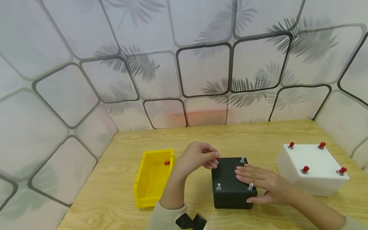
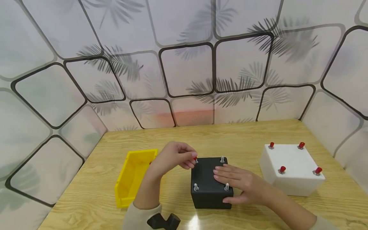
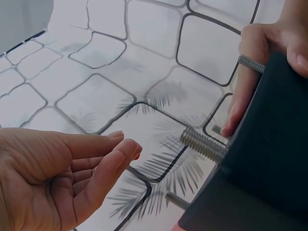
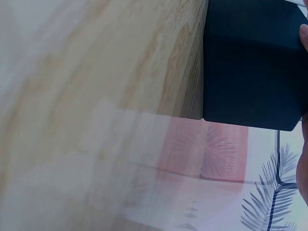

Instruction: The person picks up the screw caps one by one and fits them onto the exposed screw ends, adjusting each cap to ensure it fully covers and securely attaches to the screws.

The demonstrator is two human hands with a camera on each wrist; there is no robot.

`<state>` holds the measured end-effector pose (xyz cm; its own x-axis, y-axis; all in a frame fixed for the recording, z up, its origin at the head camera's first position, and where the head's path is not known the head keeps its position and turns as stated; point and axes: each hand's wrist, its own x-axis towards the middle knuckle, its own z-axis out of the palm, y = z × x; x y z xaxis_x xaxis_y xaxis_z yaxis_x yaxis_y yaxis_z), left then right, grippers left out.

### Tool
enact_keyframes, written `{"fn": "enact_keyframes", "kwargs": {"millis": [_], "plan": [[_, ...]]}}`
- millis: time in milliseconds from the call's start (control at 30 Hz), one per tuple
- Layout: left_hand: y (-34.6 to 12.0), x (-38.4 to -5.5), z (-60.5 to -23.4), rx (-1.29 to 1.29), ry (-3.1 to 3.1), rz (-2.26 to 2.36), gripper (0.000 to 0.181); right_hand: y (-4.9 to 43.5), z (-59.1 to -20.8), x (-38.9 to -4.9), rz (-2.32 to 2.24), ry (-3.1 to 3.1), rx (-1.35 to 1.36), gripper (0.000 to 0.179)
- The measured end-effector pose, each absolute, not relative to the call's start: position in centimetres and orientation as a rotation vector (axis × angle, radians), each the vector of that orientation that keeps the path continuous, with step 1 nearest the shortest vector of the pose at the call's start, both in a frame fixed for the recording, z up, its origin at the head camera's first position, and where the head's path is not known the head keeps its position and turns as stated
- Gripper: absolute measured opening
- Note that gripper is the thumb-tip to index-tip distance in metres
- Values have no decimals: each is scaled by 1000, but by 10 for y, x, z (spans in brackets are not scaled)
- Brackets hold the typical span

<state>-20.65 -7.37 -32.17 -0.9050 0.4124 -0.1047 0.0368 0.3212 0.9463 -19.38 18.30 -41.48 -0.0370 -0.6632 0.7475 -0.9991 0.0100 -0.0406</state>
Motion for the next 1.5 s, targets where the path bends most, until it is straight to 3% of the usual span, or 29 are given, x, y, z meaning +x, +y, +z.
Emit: {"fn": "enact_keyframes", "kwargs": {"millis": [1500], "plan": [[5, -238, -301, 586, 2353, 1190, 13, 181, -412, -192, 809, -1716, 1710, 57]]}}
